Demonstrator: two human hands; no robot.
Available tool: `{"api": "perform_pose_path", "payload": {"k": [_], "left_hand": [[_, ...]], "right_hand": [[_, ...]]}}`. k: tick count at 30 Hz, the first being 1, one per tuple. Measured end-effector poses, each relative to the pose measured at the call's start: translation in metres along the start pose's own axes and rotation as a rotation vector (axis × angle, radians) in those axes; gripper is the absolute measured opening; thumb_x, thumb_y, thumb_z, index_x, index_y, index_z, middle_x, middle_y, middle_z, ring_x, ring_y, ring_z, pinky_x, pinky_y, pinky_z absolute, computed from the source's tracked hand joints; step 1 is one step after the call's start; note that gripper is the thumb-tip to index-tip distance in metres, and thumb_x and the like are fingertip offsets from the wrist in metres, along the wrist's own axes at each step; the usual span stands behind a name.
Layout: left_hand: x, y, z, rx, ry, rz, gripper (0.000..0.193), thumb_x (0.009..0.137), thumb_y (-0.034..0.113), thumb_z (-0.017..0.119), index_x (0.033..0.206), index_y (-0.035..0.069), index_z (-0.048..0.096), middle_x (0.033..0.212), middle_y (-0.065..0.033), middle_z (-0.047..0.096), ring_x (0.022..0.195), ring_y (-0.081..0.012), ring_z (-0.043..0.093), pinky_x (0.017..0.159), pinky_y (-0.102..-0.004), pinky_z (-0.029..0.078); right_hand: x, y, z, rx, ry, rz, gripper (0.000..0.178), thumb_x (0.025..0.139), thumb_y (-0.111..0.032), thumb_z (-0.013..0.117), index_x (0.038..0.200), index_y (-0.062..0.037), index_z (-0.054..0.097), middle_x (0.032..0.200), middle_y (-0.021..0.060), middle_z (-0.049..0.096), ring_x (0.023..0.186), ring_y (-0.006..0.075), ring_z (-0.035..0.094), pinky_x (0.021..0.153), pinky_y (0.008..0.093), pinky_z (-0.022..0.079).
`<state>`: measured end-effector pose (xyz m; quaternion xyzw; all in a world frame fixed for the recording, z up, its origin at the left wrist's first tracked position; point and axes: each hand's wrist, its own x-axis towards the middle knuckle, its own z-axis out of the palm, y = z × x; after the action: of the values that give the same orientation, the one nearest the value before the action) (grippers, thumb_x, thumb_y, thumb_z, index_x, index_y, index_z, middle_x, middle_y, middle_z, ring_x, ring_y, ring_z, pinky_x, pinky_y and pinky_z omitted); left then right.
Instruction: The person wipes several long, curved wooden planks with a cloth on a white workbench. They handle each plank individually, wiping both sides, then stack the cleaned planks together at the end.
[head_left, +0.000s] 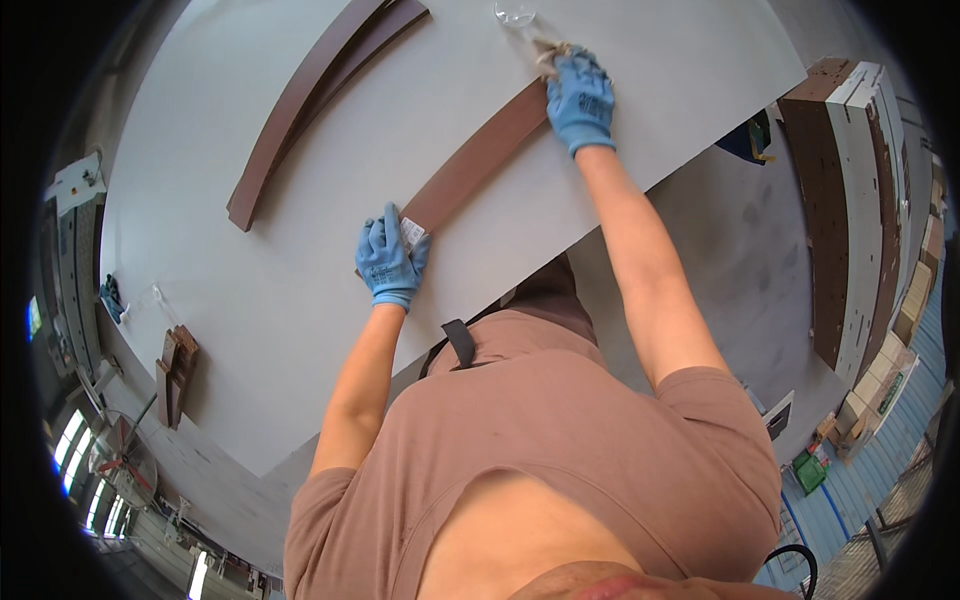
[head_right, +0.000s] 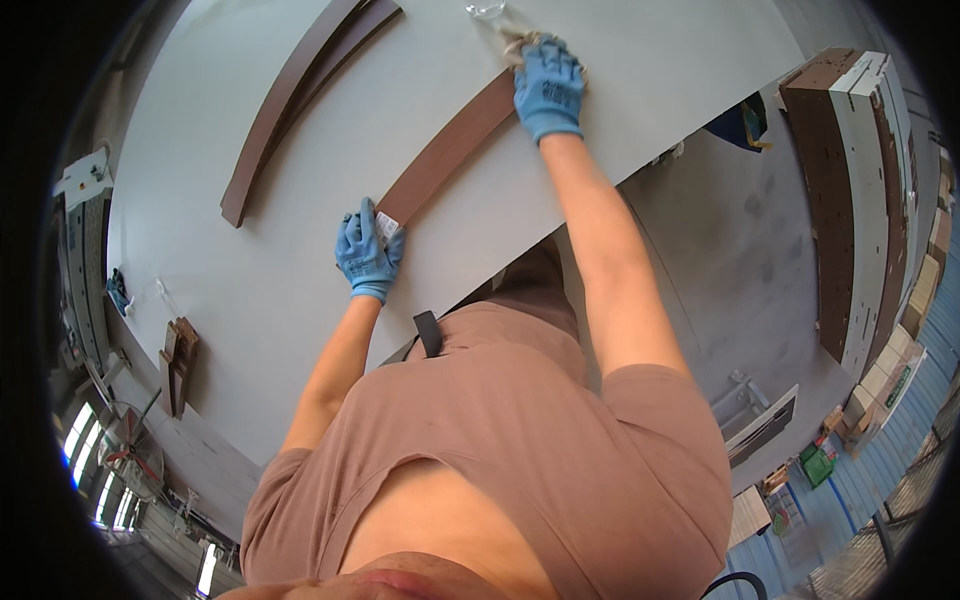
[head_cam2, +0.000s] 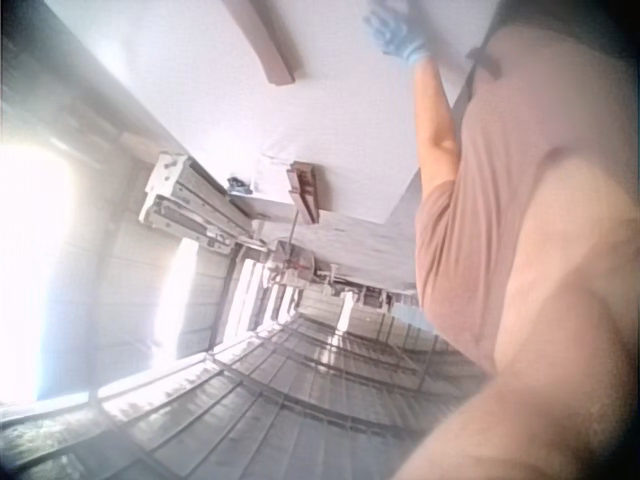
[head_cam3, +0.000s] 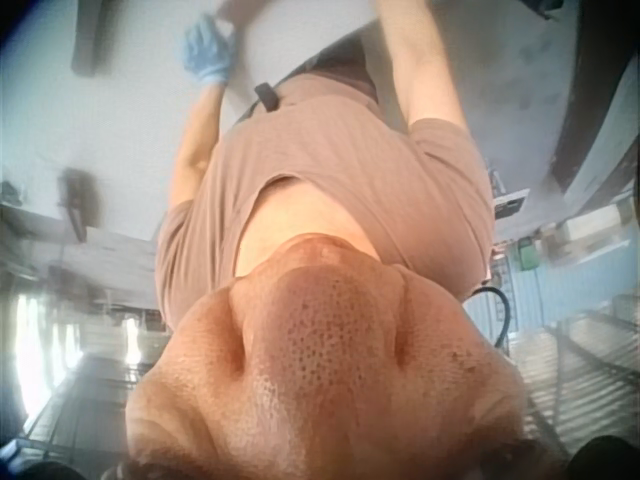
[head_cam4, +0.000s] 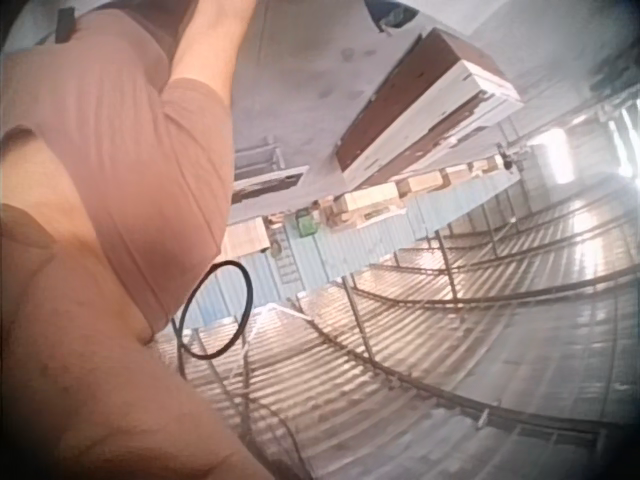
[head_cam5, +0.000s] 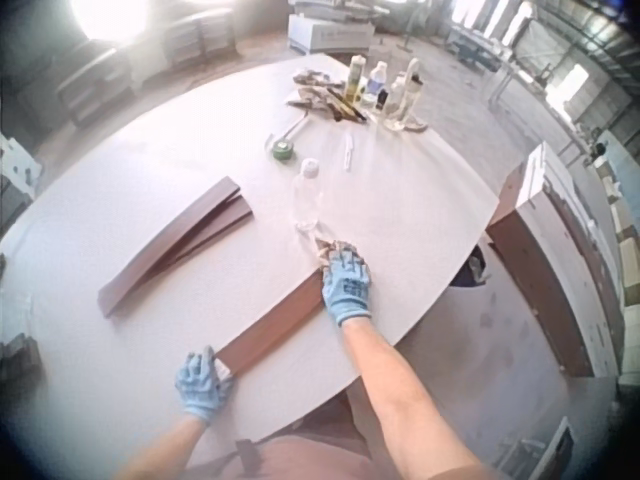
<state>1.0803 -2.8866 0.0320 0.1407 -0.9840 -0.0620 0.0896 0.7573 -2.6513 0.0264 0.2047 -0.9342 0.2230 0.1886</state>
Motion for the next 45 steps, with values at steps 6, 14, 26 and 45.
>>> {"api": "perform_pose_path", "payload": {"k": [6, 14, 26, 45], "left_hand": [[0.001, 0.000, 0.002, 0.000, 0.014, -0.004, 0.078, 0.094, 0.058, 0.065, 0.153, 0.008, 0.053, 0.123, -0.0174, 0.060, 0.121, -0.0432, 0.057, 0.103, -0.0534, 0.049], [-0.001, 0.001, 0.002, 0.011, 0.007, -0.020, 0.080, 0.093, 0.058, 0.067, 0.154, 0.008, 0.052, 0.126, -0.0162, 0.060, 0.122, -0.0419, 0.057, 0.104, -0.0526, 0.049], [0.000, 0.001, 0.001, -0.001, 0.019, -0.023, 0.078, 0.090, 0.055, 0.071, 0.152, 0.009, 0.053, 0.125, -0.0155, 0.060, 0.120, -0.0403, 0.059, 0.098, -0.0525, 0.051], [0.016, 0.001, -0.031, -0.267, -0.204, -0.038, 0.066, 0.092, 0.046, 0.070, 0.139, 0.002, 0.060, 0.117, -0.0185, 0.068, 0.111, -0.0388, 0.063, 0.098, -0.0478, 0.052]], "right_hand": [[-0.013, 0.000, 0.010, -0.104, -0.075, -0.039, 0.045, 0.096, -0.033, 0.067, 0.136, -0.0131, 0.065, 0.149, 0.0165, 0.059, 0.140, 0.0369, 0.054, 0.118, 0.0528, 0.039], [0.003, 0.006, 0.003, 0.037, -0.078, -0.036, 0.039, 0.095, -0.028, 0.068, 0.130, -0.0109, 0.065, 0.145, 0.0155, 0.061, 0.133, 0.0385, 0.059, 0.110, 0.0545, 0.047], [0.009, 0.012, -0.008, 0.354, -0.063, -0.014, 0.035, 0.089, -0.012, 0.069, 0.123, -0.0098, 0.071, 0.126, 0.0191, 0.072, 0.109, 0.0387, 0.071, 0.096, 0.0496, 0.055], [-0.083, -0.134, -0.053, 1.334, -0.514, 0.452, 0.024, 0.102, -0.007, 0.064, 0.124, -0.0030, 0.074, 0.116, 0.0045, 0.075, 0.102, 0.0165, 0.070, 0.089, 0.0301, 0.057]]}}
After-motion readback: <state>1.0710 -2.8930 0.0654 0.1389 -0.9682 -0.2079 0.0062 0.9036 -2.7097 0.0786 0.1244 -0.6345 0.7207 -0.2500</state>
